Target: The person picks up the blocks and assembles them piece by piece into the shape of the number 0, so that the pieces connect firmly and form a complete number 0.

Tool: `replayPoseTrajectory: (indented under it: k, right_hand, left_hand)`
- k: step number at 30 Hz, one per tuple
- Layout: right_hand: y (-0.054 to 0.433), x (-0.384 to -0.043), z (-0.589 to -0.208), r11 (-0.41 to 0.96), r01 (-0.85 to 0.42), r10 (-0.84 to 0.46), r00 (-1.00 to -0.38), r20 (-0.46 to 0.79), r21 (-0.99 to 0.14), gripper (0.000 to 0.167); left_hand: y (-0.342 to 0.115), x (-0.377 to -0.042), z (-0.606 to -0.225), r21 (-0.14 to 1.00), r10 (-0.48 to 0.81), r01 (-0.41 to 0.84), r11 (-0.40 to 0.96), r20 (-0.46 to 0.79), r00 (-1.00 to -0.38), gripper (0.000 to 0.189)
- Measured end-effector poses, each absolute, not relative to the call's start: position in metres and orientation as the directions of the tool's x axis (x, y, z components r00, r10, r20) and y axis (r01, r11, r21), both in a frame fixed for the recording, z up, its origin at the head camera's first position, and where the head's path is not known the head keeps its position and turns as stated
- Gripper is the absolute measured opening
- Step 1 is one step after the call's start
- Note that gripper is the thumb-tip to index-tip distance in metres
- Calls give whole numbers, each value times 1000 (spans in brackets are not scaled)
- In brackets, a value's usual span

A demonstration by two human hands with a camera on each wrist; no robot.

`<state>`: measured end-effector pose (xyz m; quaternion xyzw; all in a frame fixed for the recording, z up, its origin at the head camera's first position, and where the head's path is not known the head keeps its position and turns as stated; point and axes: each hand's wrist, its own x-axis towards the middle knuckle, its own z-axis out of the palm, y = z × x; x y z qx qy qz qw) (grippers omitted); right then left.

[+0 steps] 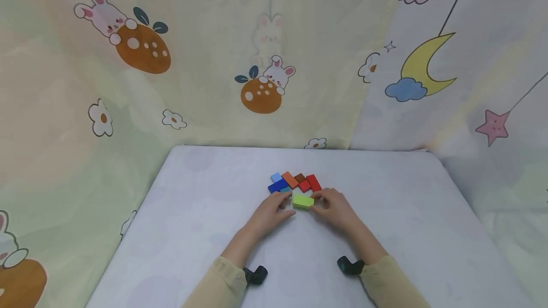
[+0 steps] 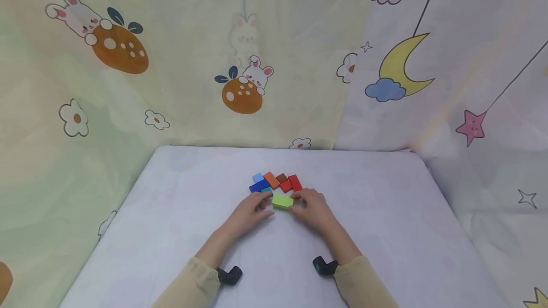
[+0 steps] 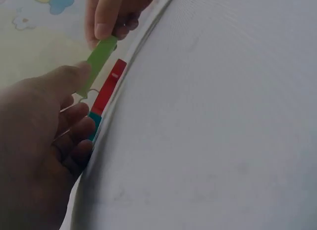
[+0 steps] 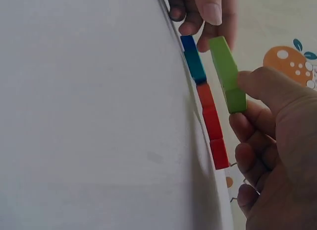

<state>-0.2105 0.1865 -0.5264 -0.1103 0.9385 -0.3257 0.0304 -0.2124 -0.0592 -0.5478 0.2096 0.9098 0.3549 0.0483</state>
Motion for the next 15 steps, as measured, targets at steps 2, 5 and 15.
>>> replayPoseTrajectory:
  k: [2, 5, 15]
  right_hand:
    - [187, -205, -523, 751, -210, -260, -966, 13, -626, 29]
    - [188, -197, -520, 741, -245, -298, -954, 21, -625, 29]
    - [189, -181, -521, 700, -332, -391, -919, 49, -632, 31]
  left_hand:
    - [-62, -209, -546, 654, 438, 363, 663, 55, -897, 58]
    - [-66, -204, -543, 649, 462, 377, 661, 44, -886, 52]
    - [-75, -191, -539, 615, 508, 431, 661, 56, -859, 36]
